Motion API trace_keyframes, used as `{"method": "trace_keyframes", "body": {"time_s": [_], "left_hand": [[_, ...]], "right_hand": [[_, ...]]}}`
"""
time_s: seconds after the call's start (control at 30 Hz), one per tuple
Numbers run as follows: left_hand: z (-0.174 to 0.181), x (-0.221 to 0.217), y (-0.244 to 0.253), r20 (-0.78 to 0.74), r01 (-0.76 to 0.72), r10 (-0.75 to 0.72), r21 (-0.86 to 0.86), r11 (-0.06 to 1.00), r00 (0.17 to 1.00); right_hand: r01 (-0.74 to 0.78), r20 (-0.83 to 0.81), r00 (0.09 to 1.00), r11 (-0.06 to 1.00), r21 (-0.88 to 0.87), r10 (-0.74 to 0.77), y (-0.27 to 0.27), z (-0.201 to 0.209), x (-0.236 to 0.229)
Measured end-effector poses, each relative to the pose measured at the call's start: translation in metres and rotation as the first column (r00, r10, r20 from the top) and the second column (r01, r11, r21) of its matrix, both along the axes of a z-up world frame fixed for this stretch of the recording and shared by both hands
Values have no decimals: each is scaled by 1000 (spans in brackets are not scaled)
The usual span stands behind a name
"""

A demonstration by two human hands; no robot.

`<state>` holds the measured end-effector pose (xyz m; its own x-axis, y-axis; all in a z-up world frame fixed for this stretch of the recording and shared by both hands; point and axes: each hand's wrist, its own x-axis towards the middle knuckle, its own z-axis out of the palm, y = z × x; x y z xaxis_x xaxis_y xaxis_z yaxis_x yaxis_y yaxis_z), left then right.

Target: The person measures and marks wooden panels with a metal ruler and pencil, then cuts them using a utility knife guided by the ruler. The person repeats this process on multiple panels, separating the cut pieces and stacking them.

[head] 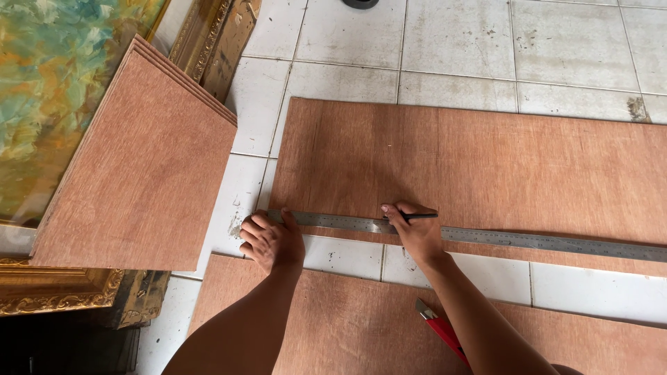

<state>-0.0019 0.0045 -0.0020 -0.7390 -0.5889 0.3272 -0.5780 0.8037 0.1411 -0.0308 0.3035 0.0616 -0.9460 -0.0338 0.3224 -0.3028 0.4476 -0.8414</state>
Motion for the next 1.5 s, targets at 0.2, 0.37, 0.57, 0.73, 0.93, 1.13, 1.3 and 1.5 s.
{"method": "trace_keyframes", "body": {"time_s": [0.2, 0.37, 0.57, 0.73, 0.93, 1.13, 1.3, 1.5], "left_hand": [[-4, -1, -1, 5, -6, 6, 6, 1000, 1000], [-4, -2, -1, 4, -10, 10, -3, 1000, 1000], [13, 2, 5, 65, -28, 22, 95, 995, 998], [73, -15, -14, 166, 30, -101, 385, 922, 981], [32, -79, -57, 289, -139, -94, 687, 713, 953], [94, -62, -64, 205, -199, 15, 927, 319, 979], [143, -47, -53, 153, -152, -13, 986, 64, 988], [147, 14, -13, 258, 45, -321, 712, 700, 911]], "right_hand": [[1, 21, 1000, 999, 36, -2, 9, -19, 0], [32, 131, 991, 992, -122, -16, 8, 37, 2], [-88, 248, 969, 958, 272, 19, 69, 95, 20], [-254, 348, 938, 684, 684, 1, 116, 86, 45], [-374, 466, 885, 579, 724, -11, 121, 65, 29], [-426, 622, 783, 711, 560, -21, 135, 78, 33], [-172, 441, 885, 773, 611, -151, 152, 152, 58], [146, -136, 987, 818, 557, -83, 169, 91, 33]]}}
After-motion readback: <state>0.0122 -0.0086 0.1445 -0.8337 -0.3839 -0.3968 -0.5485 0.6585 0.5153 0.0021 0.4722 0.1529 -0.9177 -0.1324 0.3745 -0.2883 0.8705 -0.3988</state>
